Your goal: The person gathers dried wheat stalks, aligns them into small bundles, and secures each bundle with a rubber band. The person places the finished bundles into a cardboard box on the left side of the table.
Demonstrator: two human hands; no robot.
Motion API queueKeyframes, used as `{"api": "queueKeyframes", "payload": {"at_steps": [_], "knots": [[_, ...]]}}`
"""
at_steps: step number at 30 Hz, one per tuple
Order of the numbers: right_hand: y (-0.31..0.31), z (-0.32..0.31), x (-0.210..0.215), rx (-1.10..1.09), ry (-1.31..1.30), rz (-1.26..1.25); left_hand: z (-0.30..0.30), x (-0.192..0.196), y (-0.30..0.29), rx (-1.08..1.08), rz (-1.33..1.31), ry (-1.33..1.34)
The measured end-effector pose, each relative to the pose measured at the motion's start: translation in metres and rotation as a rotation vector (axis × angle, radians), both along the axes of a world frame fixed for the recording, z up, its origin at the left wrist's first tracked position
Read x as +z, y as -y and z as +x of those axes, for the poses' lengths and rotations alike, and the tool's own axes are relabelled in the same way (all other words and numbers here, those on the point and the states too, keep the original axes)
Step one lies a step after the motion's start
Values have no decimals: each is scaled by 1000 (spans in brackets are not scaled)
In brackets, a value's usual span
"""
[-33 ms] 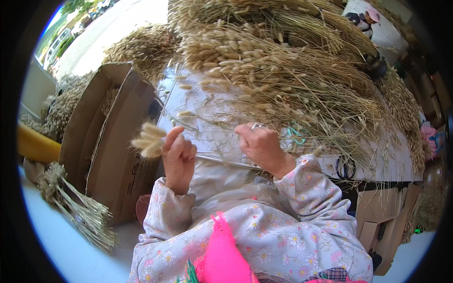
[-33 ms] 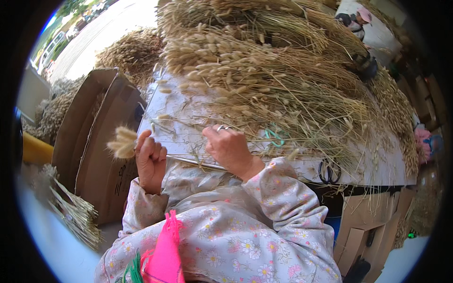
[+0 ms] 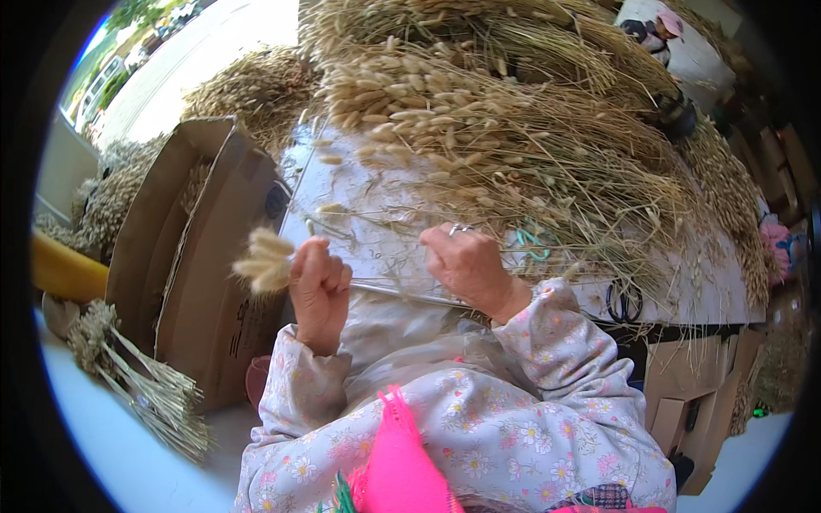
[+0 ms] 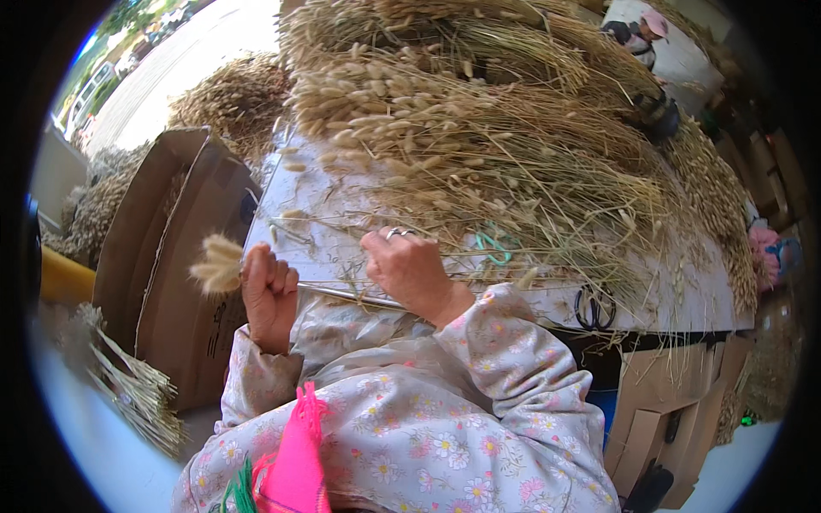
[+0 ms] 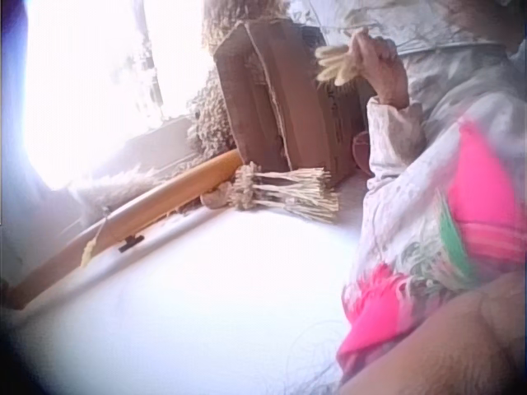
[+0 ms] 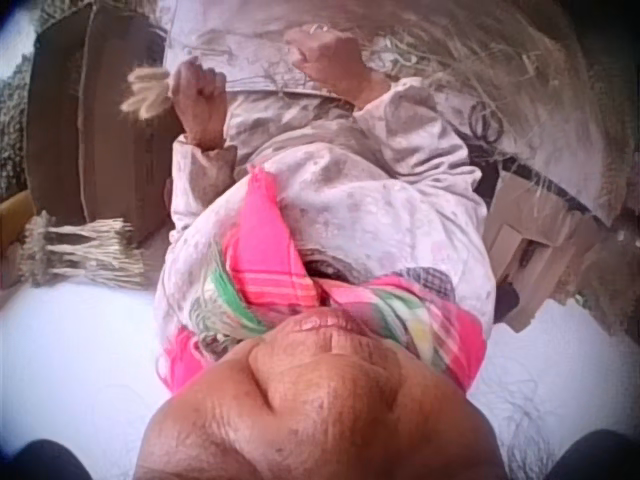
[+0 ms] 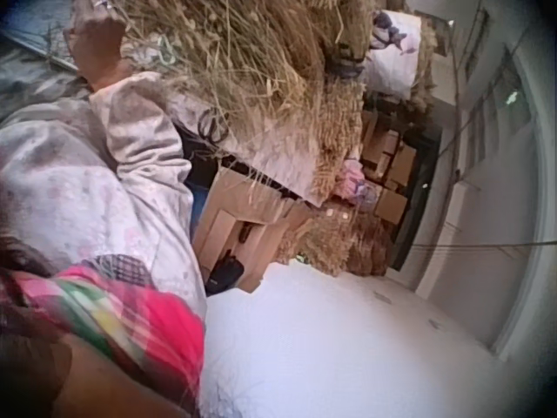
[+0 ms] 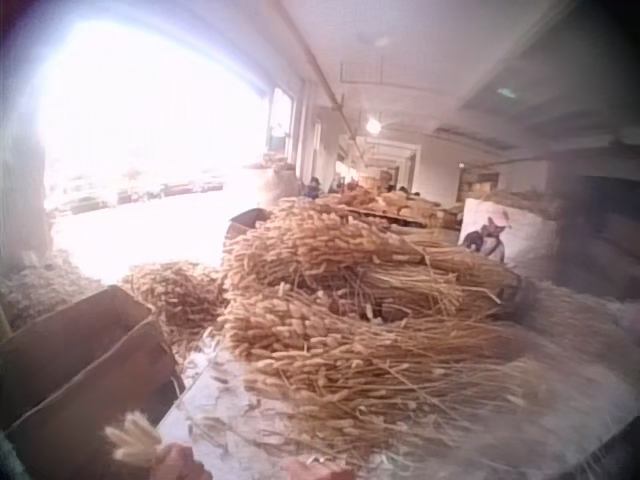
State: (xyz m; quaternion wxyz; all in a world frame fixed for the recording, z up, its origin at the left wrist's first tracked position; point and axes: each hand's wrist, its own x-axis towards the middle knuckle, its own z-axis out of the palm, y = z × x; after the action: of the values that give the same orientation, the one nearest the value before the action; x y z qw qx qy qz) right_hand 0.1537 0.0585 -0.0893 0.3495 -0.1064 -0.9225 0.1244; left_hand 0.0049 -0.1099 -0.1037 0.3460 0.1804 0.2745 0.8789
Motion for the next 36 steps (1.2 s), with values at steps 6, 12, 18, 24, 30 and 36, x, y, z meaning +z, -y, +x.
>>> {"api": "queueKeyframes", "payload": {"at_steps": [6,12,18,24,30,36], "knots": [[-3,9,1,67,70,28,-6,4,0,1,5,122],[-52,55,-6,118,230,210,-22,0,3,-78,161,140],[-126,144,-8,-179,630,365,-27,-4,5,-88,186,176],[-123,159,28,-279,645,131,-23,-2,2,-113,187,184],[-46,35,5,256,248,83,-14,1,5,-77,95,149],[-21,7,8,294,340,67,-15,4,13,51,-73,222]]}}
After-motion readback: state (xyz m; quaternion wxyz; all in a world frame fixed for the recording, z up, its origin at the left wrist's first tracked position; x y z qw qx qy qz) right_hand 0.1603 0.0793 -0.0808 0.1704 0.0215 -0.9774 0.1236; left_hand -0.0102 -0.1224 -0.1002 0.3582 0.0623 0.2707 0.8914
